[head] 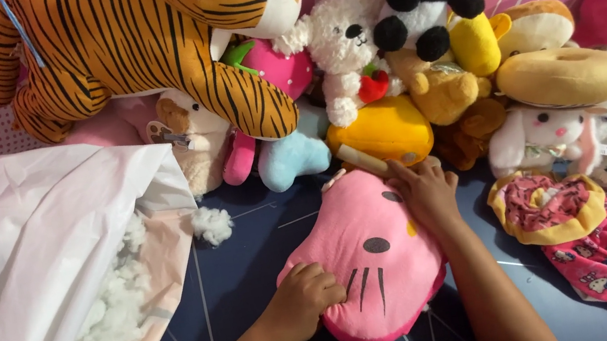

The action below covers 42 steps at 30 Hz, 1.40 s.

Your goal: Stuffing a pink plush toy with white fiberfill and using a wooden stick to pack it tightly.

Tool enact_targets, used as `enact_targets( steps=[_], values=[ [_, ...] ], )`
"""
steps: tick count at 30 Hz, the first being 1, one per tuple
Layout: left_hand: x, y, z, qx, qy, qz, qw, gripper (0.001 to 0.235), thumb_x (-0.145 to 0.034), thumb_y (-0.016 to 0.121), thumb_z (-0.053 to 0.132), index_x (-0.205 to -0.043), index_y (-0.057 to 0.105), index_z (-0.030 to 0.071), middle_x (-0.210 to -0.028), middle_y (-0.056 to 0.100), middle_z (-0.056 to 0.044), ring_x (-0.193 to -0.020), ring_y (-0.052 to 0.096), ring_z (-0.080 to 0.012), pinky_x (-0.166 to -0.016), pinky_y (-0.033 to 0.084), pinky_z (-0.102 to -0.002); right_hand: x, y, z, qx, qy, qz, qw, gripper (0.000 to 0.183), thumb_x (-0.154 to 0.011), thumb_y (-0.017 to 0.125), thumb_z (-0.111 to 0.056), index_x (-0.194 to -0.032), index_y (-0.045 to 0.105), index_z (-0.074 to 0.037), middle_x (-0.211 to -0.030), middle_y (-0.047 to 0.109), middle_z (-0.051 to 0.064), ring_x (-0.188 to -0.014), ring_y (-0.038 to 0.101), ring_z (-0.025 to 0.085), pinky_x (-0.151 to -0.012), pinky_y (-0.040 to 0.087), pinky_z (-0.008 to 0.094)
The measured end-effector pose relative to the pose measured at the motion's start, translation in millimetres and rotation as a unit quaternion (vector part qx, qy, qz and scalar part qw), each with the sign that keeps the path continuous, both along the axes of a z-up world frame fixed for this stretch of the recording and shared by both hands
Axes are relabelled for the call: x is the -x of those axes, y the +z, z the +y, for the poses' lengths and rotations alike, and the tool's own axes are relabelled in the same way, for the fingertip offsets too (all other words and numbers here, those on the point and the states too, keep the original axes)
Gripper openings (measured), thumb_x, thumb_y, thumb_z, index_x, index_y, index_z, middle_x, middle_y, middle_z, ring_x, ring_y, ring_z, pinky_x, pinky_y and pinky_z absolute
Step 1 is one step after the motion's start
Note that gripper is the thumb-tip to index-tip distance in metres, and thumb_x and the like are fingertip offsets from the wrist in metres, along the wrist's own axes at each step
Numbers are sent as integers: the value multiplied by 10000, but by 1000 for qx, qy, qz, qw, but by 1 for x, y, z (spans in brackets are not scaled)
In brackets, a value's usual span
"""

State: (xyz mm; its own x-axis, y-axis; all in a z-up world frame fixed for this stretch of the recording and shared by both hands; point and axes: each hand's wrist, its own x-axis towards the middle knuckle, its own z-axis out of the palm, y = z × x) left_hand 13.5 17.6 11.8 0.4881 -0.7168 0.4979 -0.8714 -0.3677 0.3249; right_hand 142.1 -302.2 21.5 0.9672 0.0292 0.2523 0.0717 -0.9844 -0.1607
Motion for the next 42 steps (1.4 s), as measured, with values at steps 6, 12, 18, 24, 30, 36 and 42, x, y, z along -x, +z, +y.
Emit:
enact_targets(
  steps=[6,12,18,24,30,36,42],
  values=[
    [1,-2,2,-13,5,-10,1000,164,-905,587,37,-822,632,171,-764,538,26,-766,494,-232,-717,401,-388,21,34,-9,-14,-20,-25,999,471,-1000,484,-458,-1460,581,-416,-1103,580,84,-1044,531,341,-934,304,494],
    [-3,-7,2,7,-26,19,999,83,-916,655,124,-969,705,165,-903,657,-8,-927,570,-278,-841,423,-419,108,57,76,-33,208,-220,953,442,-963,720,-256,-1370,591,-142,-1116,636,155,-1017,593,364,-842,466,471],
    [-5,-1,5,-39,30,25,998,90,-843,609,96,-828,638,180,-743,553,9,-746,504,-258,-683,406,-416,83,34,97,137,207,-91,964,516,-945,528,-295,-1454,551,-375,-1127,606,90,-993,577,354,-870,414,538],
    [-3,2,3,-11,22,41,999,260,-725,571,-77,-858,645,134,-789,593,2,-753,518,-272,-722,433,-410,42,34,63,58,138,-7,989,434,-1010,525,-358,-1438,582,-399,-1228,639,52,-1141,560,296,-987,365,499],
    [-1,2,1,-12,20,10,1000,250,-748,560,-69,-829,618,160,-757,546,7,-737,490,-255,-682,404,-396,6,1,13,-7,43,-27,999,420,-988,540,-503,-1400,613,-466,-1189,631,14,-1093,545,308,-929,324,473],
    [0,-4,3,-26,10,10,1000,269,-737,583,-87,-827,646,159,-755,553,12,-738,495,-251,-665,407,-394,14,34,-16,-37,-18,60,997,452,-1014,465,-475,-1457,554,-462,-1192,604,83,-1108,554,368,-892,359,531],
    [-3,-5,1,-24,-6,48,999,36,-855,673,154,-863,705,166,-761,617,40,-831,586,-240,-831,451,-409,106,93,55,-45,202,-262,943,426,-974,743,-130,-1381,656,-225,-1003,630,57,-786,560,269,-680,390,432]
  ],
)
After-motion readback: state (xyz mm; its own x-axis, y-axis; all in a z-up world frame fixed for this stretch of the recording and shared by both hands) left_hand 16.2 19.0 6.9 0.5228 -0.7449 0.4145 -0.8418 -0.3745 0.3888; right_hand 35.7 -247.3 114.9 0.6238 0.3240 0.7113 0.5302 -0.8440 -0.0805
